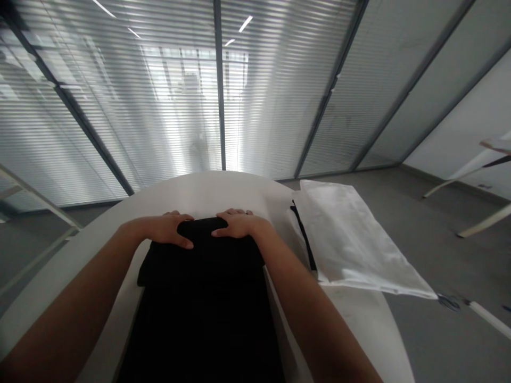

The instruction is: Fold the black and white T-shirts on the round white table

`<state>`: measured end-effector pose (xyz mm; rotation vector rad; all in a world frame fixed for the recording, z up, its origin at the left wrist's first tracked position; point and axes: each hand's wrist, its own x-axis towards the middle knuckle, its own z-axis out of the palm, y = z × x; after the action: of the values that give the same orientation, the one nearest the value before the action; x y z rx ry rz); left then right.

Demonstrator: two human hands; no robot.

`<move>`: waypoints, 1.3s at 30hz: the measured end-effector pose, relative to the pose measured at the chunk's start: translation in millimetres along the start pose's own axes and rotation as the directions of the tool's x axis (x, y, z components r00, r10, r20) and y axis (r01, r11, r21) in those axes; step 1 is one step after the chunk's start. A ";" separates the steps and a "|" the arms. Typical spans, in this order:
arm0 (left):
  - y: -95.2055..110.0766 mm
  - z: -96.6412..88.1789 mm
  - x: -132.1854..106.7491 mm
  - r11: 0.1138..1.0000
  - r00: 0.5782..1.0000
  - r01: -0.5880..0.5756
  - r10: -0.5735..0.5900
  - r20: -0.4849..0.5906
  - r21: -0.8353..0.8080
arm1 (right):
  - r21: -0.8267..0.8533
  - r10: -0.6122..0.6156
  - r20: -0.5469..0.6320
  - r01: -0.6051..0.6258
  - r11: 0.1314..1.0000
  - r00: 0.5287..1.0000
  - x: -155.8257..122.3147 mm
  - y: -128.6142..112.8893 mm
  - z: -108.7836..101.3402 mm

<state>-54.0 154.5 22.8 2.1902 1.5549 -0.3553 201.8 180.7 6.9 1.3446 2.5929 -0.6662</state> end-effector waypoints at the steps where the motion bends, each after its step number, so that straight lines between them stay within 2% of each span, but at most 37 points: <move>1: -4.7 -0.6 1.1 1.000 1.000 0.011 -0.011 0.003 -0.008 | 0.002 -0.009 0.005 0.009 1.000 1.000 -0.2 3.3 -1.5; 5: -17.7 -6.2 0.9 0.997 0.999 -0.012 0.015 0.037 -0.072 | -0.025 0.039 0.005 -0.039 0.999 0.999 -5.6 10.5 -12.1; 8: -20.5 -12.0 -4.7 0.979 0.997 -0.029 0.043 0.069 -0.203 | -0.024 0.097 0.013 -0.097 0.995 0.995 -11.2 11.4 -20.6; 11: -23.4 -17.7 -12.8 0.930 0.987 -0.029 0.084 0.135 -0.367 | -0.003 0.090 0.016 -0.090 0.996 0.996 -15.3 11.2 -27.4; 14: -28.2 -21.0 -18.2 0.928 0.992 -0.034 0.076 0.101 -0.371 | 0.034 0.043 0.010 -0.043 0.999 0.999 -18.5 11.7 -33.1; 17: -30.0 -22.7 -19.8 0.950 0.998 -0.062 0.066 0.005 -0.305 | 0.062 -0.008 -0.038 0.011 0.998 0.999 -22.1 12.5 -38.8; 19: -28.4 -24.9 -20.5 0.955 0.996 -0.080 0.063 -0.069 -0.285 | 0.058 -0.018 -0.138 0.026 0.998 0.990 -24.4 11.9 -42.7; 21: -25.8 -29.0 -22.3 0.957 0.980 -0.097 0.044 -0.196 -0.272 | 0.049 -0.016 -0.295 0.032 0.998 0.955 -26.5 9.5 -46.7; 23: -23.9 -34.8 -25.6 0.963 0.926 -0.090 -0.014 -0.378 -0.255 | 0.050 0.007 -0.475 0.020 0.999 0.880 -28.7 5.3 -50.9; 25: -22.7 -41.3 -31.0 0.972 0.834 -0.058 -0.078 -0.546 -0.228 | 0.064 0.040 -0.607 -0.001 0.998 0.794 -31.9 0.0 -55.6; 26: -21.9 -44.5 -35.0 0.975 0.797 -0.042 -0.099 -0.596 -0.219 | 0.068 0.048 -0.643 -0.006 0.998 0.764 -34.4 -2.7 -58.1; 27: -20.8 -47.6 -40.0 0.976 0.782 -0.031 -0.110 -0.613 -0.215 | 0.068 0.048 -0.655 -0.004 0.998 0.754 -37.8 -5.3 -60.8; 28: -19.1 -50.5 -46.2 0.976 0.795 -0.026 -0.111 -0.596 -0.216 | 0.066 0.040 -0.642 0.004 0.998 0.765 -42.2 -7.5 -63.6; 30: -14.0 -55.4 -62.2 0.970 0.869 -0.030 -0.094 -0.486 -0.240 | 0.079 0.016 -0.550 0.034 0.996 0.835 -54.6 -11.1 -69.4; 32: -7.6 -59.3 -81.6 0.956 0.946 -0.054 -0.044 -0.322 -0.290 | 0.132 -0.007 -0.369 0.060 0.989 0.929 -71.3 -13.7 -75.0; 34: -1.8 -62.3 -100.6 0.930 0.981 -0.087 0.018 -0.192 -0.357 | 0.207 -0.018 -0.148 0.049 0.977 0.989 -89.2 -15.8 -79.7; 36: 1.9 -64.1 -113.5 0.907 0.991 -0.099 0.050 -0.128 -0.409 | 0.280 -0.002 -0.006 0.004 0.960 1.000 -103.8 -17.6 -82.9; 37: 3.3 -64.2 -116.3 0.904 0.992 -0.092 0.046 -0.120 -0.419 | 0.306 0.015 0.012 -0.018 0.952 1.000 -108.3 -18.5 -83.8; 39: 7.0 -61.6 -113.3 0.902 0.990 -0.052 -0.009 -0.140 -0.428 | 0.318 0.040 -0.046 -0.024 0.948 0.998 -109.9 -20.1 -83.7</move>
<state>-88.2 88.3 128.3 1.9107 1.5055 0.1465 256.4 126.7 123.5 1.5039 2.5776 -1.0965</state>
